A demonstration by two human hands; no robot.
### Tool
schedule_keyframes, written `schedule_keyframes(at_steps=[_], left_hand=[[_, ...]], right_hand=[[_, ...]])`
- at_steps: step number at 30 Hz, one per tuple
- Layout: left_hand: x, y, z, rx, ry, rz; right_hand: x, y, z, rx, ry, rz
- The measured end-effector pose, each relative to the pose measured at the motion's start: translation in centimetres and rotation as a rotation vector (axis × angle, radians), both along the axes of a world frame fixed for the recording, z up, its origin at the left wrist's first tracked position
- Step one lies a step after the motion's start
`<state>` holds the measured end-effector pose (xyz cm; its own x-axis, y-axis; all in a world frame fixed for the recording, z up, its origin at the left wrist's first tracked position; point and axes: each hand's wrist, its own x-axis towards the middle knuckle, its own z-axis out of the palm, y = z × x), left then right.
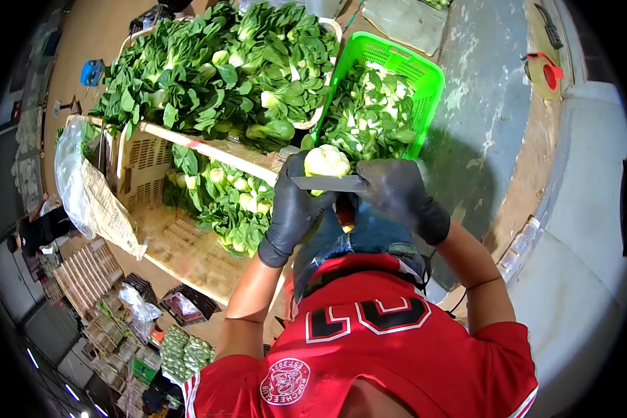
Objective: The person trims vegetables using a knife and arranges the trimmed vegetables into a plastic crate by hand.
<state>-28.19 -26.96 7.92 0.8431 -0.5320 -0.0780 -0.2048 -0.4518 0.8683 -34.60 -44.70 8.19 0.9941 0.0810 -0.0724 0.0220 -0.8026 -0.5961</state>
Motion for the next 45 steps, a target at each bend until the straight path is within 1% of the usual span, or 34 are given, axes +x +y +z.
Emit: schedule_keyframes(at_steps=[1, 4, 7, 10, 11, 13, 14, 15, 16, 17, 19, 20, 21, 22, 23, 25, 26, 27, 28, 29, 30, 32, 33, 34, 35, 37, 39, 40, 41, 42, 43, 44, 45], left_hand=[[-0.2, -0.4, 0.0, 0.008, -0.008, -0.01], [-0.3, -1.3, 0.3, -0.031, -0.01, -0.017], [-0.5, -1.3, 0.1, 0.103, -0.069, -0.03], [-0.7, -1.1, 0.4, 0.097, -0.086, -0.05], [-0.6, -1.0, 0.0, 0.114, -0.081, -0.067], [-0.5, -1.0, -1.5, 0.143, -0.072, -0.092], [-0.7, -1.0, -1.6, 0.073, -0.001, -0.104], [-1.1, -1.1, -1.2, 0.026, -0.023, -0.096], [-1.1, -1.2, -0.7, 0.009, -0.025, -0.099], [-1.3, -1.3, -0.5, -0.008, -0.022, -0.091], [-1.1, -1.7, -1.0, 0.011, -0.026, -0.041], [-0.8, -1.9, -1.5, -0.026, 0.102, -0.056], [-0.7, -2.4, -1.7, -0.042, 0.107, -0.068], [-0.7, -3.0, -1.5, -0.024, 0.149, -0.075], [-0.8, -3.4, -1.2, -0.006, 0.191, -0.083], [-0.5, -3.5, -1.6, -0.056, 0.158, -0.182], [-0.1, -3.3, -1.9, -0.081, 0.139, -0.229], [0.7, -2.9, -2.5, -0.082, 0.177, -0.252], [1.6, -2.5, -2.6, -0.124, 0.313, -0.298], [2.3, -2.1, -2.6, -0.165, 0.453, -0.343], [2.9, -2.1, -1.8, -0.063, 0.267, -0.431], [4.5, -2.2, -3.0, -0.135, 0.505, -0.482], [5.0, -2.2, -3.6, -0.156, 0.599, -0.501], [5.0, -2.6, -3.2, -0.21, 0.655, -0.498], [5.4, -2.8, -4.3, -0.166, 0.604, -0.552], [5.4, -3.6, -4.0, -0.082, 0.481, -0.602], [6.1, -4.8, -4.1, -0.088, 0.525, -0.741], [6.6, -5.5, -4.4, -0.089, 0.545, -0.811], [6.3, -5.9, -6.5, -0.188, 0.473, -0.791], [6.1, -6.4, -7.1, -0.282, 0.662, -0.797], [6.0, -6.6, -7.8, -0.377, 0.852, -0.797], [6.3, -6.6, -12.5, -0.279, 0.621, -0.748], [5.7, -6.5, -12.7, -0.285, 0.364, -0.604]], right_hand=[[-0.4, -0.2, -0.1, -0.006, -0.022, -0.03], [-1.4, -0.5, 0.5, 0.098, -0.078, -0.093], [-1.7, -1.0, 0.2, 0.04, -0.068, -0.12], [-1.5, -1.1, -0.7, 0.129, 0.04, -0.139], [-1.3, -1.1, -1.8, 0.154, 0.07, -0.177], [-1.4, -1.6, -6.1, 0.197, 0.13, -0.243], [-2.1, -2.4, -9.9, 0.131, 0.137, -0.278], [-3.1, -3.9, -13.5, 0.066, 0.144, -0.315], [-4.0, -5.5, -15.6, 0.098, 0.316, -0.427], [-4.9, -6.4, -15.0, 0.083, 0.402, -0.496], [-5.3, -6.8, -13.0, 0.36, 0.217, -0.558], [-5.0, -6.2, -11.6, 0.63, 0.156, -0.507], [-3.6, -5.0, -9.0, 0.896, 0.086, -0.454], [-3.0, -3.9, -7.6, 0.853, -0.024, -0.332], [-2.2, -2.6, -6.9, 0.71, -0.144, -0.247], [-1.3, -2.3, -4.7, 0.83, 0.104, -0.198], [-0.9, -2.9, -4.0, 0.844, 0.145, -0.167], [-0.5, -3.6, -3.7, 0.86, 0.188, -0.135], [0.0, -4.0, -3.6, 0.965, 0.195, -0.088], [0.1, -4.3, -3.7, 0.965, 0.188, -0.042], [0.2, -4.6, -3.9, 0.894, 0.189, 0.006], [0.6, -5.6, -3.9, 0.755, 0.225, 0.084], [0.7, -5.8, -3.2, 0.839, 0.298, 0.06], [0.6, -6.0, -4.0, 0.862, 0.272, 0.066], [0.5, -6.4, -4.9, 0.883, 0.243, 0.071], [0.6, -7.2, -2.5, 0.859, 0.482, -0.008], [0.3, -7.9, -2.0, 0.8, 0.544, -0.036], [0.0, -8.3, -2.6, 0.756, 0.483, -0.024], [-0.2, -8.6, -2.9, 0.712, 0.422, -0.011], [-0.3, -8.9, -2.8, 0.685, 0.482, -0.051], [-0.7, -9.5, -4.0, 0.643, 0.443, -0.005], [-1.3, -10.5, -6.2, 0.598, 0.402, 0.041], [-0.9, -10.4, -5.9, 0.552, 0.359, 0.087]])
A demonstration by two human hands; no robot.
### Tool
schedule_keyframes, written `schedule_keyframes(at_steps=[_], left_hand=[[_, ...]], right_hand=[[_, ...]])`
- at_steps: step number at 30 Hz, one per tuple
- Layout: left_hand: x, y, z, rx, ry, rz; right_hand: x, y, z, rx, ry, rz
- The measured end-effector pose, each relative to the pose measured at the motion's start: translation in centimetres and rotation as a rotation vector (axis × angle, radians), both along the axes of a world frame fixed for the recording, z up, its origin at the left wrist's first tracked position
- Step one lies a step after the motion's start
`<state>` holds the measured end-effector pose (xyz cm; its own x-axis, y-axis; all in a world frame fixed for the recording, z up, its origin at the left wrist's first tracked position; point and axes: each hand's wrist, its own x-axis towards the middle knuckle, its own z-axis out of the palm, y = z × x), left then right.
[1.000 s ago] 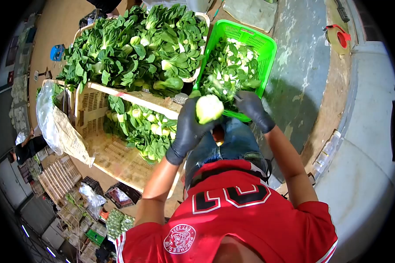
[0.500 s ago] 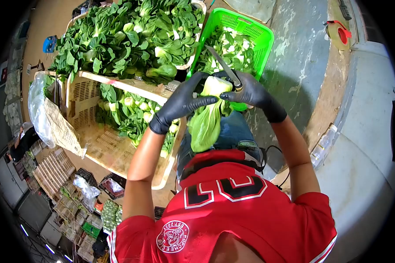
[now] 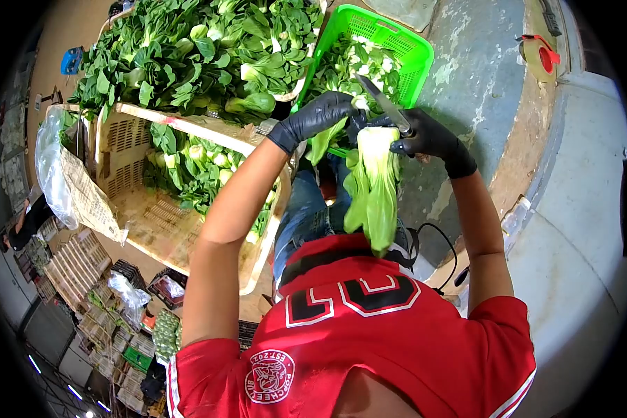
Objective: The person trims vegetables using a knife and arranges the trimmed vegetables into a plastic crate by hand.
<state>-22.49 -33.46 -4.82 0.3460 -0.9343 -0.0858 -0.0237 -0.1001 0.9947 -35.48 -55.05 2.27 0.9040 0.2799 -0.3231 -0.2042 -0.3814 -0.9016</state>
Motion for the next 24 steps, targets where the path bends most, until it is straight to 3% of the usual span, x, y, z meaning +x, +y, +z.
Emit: schedule_keyframes(at_steps=[2, 4, 6, 7, 8, 10, 12, 14, 16, 17, 19, 21, 22, 24], left_hand=[[0.2, -1.0, -0.7, 0.077, 0.22, 0.099], [-0.8, -1.1, 1.4, 0.215, -0.31, 0.434], [-1.9, 0.1, 4.3, 0.287, -0.066, 0.332], [-3.1, 0.1, 5.2, 0.289, 0.052, 0.224], [-4.5, 0.2, 5.6, 0.195, -0.012, 0.198], [-4.4, 0.8, 6.4, 0.314, -0.011, 0.139], [-3.6, 2.5, 5.2, 0.167, 0.547, 0.112], [-3.1, 5.2, 4.6, 0.202, 0.856, 0.22], [-3.0, 8.2, 2.2, 0.074, 1.268, 0.447], [-2.5, 8.7, 4.5, 0.006, 1.452, 0.501], [-1.4, 11.3, 3.8, -0.082, 1.447, 0.674], [2.7, 14.9, 2.8, -0.229, 1.327, 0.856], [5.7, 16.9, 2.6, -0.316, 1.131, 0.94], [13.0, 22.1, 5.8, -0.37, 0.854, 1.082]], right_hand=[[0.1, 0.7, 1.1, 0.14, -0.013, -0.074], [0.4, 1.7, 2.8, 0.121, 0.076, -0.215], [0.4, 2.6, 2.4, 0.162, 0.203, -0.472], [0.4, 2.7, 1.3, 0.081, 0.194, -0.475], [0.6, 2.7, 0.2, 0.003, 0.185, -0.477], [1.2, 2.4, 0.7, 0.004, 0.261, -0.428], [1.6, 0.4, -1.7, -0.011, 0.288, -0.388], [2.6, -0.6, -0.2, 0.238, 0.431, -0.436], [3.2, -2.4, -5.6, -0.022, 0.172, -0.34], [3.6, -2.1, -5.5, -0.196, 0.104, -0.368], [3.0, -1.7, -7.6, -0.553, -0.19, -0.42], [2.0, -2.2, -10.7, -0.561, -0.251, -0.434], [1.8, -2.6, -13.1, -0.663, -0.304, -0.444], [2.1, -1.6, -12.3, -0.616, -0.177, -0.413]])
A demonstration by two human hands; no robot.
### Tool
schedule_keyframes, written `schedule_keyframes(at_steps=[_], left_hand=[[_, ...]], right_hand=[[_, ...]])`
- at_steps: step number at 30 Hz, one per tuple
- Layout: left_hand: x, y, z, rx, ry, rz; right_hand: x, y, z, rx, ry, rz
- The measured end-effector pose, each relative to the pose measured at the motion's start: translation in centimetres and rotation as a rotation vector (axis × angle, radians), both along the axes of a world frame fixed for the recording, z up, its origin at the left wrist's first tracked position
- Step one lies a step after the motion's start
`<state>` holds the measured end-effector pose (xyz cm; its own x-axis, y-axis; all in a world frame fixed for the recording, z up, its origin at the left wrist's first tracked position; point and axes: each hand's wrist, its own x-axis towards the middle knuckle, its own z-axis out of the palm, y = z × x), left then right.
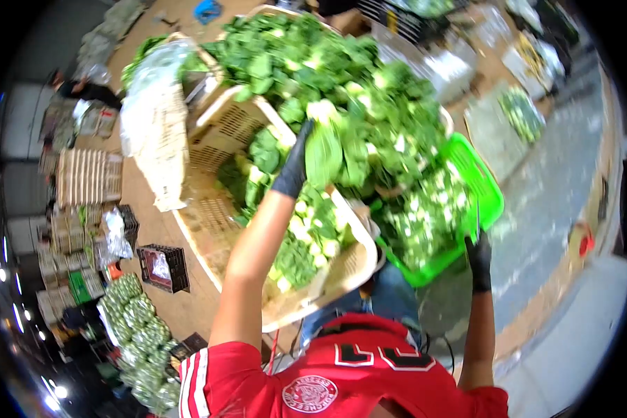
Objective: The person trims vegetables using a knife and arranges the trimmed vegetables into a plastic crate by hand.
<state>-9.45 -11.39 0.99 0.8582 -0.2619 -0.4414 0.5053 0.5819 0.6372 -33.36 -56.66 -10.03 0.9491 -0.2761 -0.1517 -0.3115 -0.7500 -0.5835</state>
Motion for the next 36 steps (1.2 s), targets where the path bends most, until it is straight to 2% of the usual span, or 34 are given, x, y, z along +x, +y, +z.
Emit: schedule_keyframes(at_steps=[1, 2, 3, 5, 7, 10, 11, 12, 13, 14, 15, 16, 18, 20, 22, 24, 26, 28, 30, 32, 34, 35, 36], left_hand=[[5.0, 4.1, -0.6, -0.076, -0.088, -0.017], [8.8, 6.6, 2.8, -0.035, -0.116, 0.006], [11.4, 8.9, 5.0, -0.039, -0.37, -0.018], [18.4, 16.6, 2.2, 0.442, -0.528, 0.231], [15.7, 18.0, 7.3, 0.365, -0.402, 0.438], [12.3, 23.8, 1.7, 0.805, -0.686, 0.487], [9.8, 24.6, -1.1, 0.887, -0.626, 0.578], [7.2, 25.5, -4.8, 0.987, -0.582, 0.545], [4.8, 27.4, -9.5, 1.184, -0.615, 0.423], [2.3, 27.5, -12.6, 1.403, -0.539, 0.294], [0.4, 26.0, -14.3, 1.431, -0.484, 0.313], [-0.5, 26.6, -18.5, 1.47, -0.417, 0.151], [0.8, 23.9, -20.8, 1.692, -0.591, 0.005], [4.4, 21.1, -21.9, 1.803, -0.665, -0.154], [7.4, 19.3, -24.3, 2.026, -0.701, -0.269], [9.3, 18.8, -28.0, 2.125, -0.598, -0.463], [10.0, 18.6, -29.9, 2.194, -0.566, -0.475], [9.4, 18.6, -28.9, 2.09, -0.61, -0.375], [8.3, 18.9, -27.7, 2.041, -0.707, -0.359], [6.1, 19.8, -26.7, 1.895, -0.78, -0.159], [2.8, 20.4, -21.8, 1.763, -0.722, 0.001], [0.9, 20.4, -18.2, 1.671, -0.732, 0.031], [-1.2, 20.4, -14.9, 1.582, -0.74, 0.062]], right_hand=[[0.8, 1.5, 1.6, 0.008, 0.097, -0.048], [1.0, 2.1, 1.2, 0.02, 0.111, -0.09], [1.4, 2.8, 1.2, -0.087, 0.121, -0.084], [2.2, 4.0, 1.0, -0.099, 0.08, -0.063], [3.2, 5.0, 0.6, -0.1, 0.105, -0.076], [4.7, 6.2, -0.6, -0.137, 0.13, -0.031], [5.2, 6.5, -1.1, -0.13, 0.133, -0.013], [5.5, 6.8, -1.9, -0.102, 0.14, -0.017], [5.7, 6.8, -2.7, -0.074, 0.145, -0.025], [5.7, 6.9, -3.5, -0.051, 0.149, -0.037], [5.6, 7.6, -3.7, 0.05, 0.208, -0.096], [5.3, 8.4, -4.2, 0.051, 0.256, -0.11], [3.7, 9.2, -5.0, 0.04, 0.359, -0.141], [1.0, 9.5, -6.2, -0.061, 0.314, -0.035], [-1.3, 9.6, -6.9, -0.102, 0.337, 0.021], [-3.0, 9.9, -6.0, 0.062, 0.394, -0.093], [-4.8, 9.5, -5.9, 0.08, 0.331, -0.131], [-4.4, 10.7, -3.8, 0.188, 0.489, -0.337], [-3.6, 11.8, -2.7, 0.149, 0.556, -0.311], [-3.6, 11.9, -2.8, 0.176, 0.523, -0.264], [-4.1, 11.8, -3.8, 0.274, 0.395, -0.192], [-3.2, 12.4, -2.7, 0.266, 0.472, -0.16], [-2.0, 13.8, -1.9, 0.32, 0.41, -0.137]])
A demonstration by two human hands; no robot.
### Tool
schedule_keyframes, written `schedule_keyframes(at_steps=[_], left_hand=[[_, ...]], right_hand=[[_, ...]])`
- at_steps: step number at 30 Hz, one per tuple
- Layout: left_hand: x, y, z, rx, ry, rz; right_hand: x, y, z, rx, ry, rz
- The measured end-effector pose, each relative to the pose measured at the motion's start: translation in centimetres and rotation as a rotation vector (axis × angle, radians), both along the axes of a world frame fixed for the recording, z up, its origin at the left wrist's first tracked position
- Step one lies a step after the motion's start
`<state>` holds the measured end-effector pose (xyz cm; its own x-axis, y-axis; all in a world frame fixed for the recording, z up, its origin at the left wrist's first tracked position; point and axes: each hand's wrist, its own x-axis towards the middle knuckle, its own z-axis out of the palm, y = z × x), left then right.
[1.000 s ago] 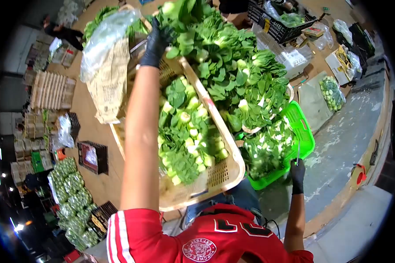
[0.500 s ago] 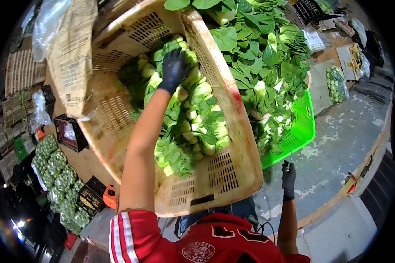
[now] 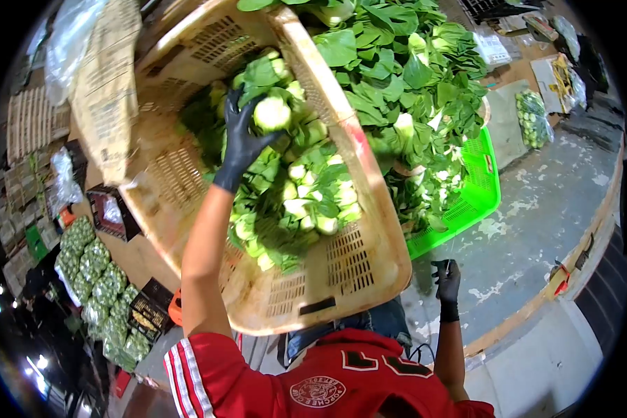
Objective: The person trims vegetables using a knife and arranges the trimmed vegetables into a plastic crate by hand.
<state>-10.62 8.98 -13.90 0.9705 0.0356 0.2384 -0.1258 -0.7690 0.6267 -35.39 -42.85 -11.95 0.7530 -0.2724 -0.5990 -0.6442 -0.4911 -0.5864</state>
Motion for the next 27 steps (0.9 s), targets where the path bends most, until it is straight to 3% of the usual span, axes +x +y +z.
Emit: schedule_keyframes(at_steps=[2, 4, 5, 6, 10, 11, 12, 17, 23, 25, 27], left_hand=[[-4.5, -0.3, 4.4, -0.611, 0.182, -0.04], [-8.5, -3.2, 9.6, -0.863, 0.233, -0.062], [-9.5, -5.1, 11.7, -0.941, 0.237, -0.061], [-10.6, -7.4, 13.5, -1.028, 0.255, -0.062], [-13.7, -16.7, 16.9, -1.015, 0.514, -0.047], [-14.3, -18.1, 17.1, -0.892, 0.502, -0.113], [-15.1, -19.7, 17.1, -0.77, 0.485, -0.18], [-16.5, -26.3, 19.8, -0.46, 0.494, -0.347], [-17.4, -32.1, 20.8, -0.246, 0.315, -0.601], [-18.0, -34.2, 20.2, -0.209, 0.239, -0.657], [-18.3, -36.3, 17.4, -0.221, 0.339, -0.664]], right_hand=[[1.8, 1.5, 1.5, 0.077, -0.013, 0.033], [4.7, 4.7, 4.8, 0.049, -0.021, 0.123], [4.7, 4.4, 4.3, -0.178, -0.051, 0.346], [6.0, 6.2, 7.0, -0.072, -0.119, 0.369], [9.8, 10.0, 16.2, -0.065, -0.486, 0.842], [10.5, 10.3, 18.3, -0.097, -0.454, 0.904], [10.2, 9.8, 18.8, -0.178, -0.65, 0.924], [7.5, 5.2, 19.3, -0.165, -0.845, 0.815], [2.1, 0.1, 19.6, -0.126, -0.669, 0.663], [0.5, -1.3, 17.1, -0.104, -0.64, 0.468], [-1.1, -2.4, 13.1, -0.112, -0.617, 0.328]])
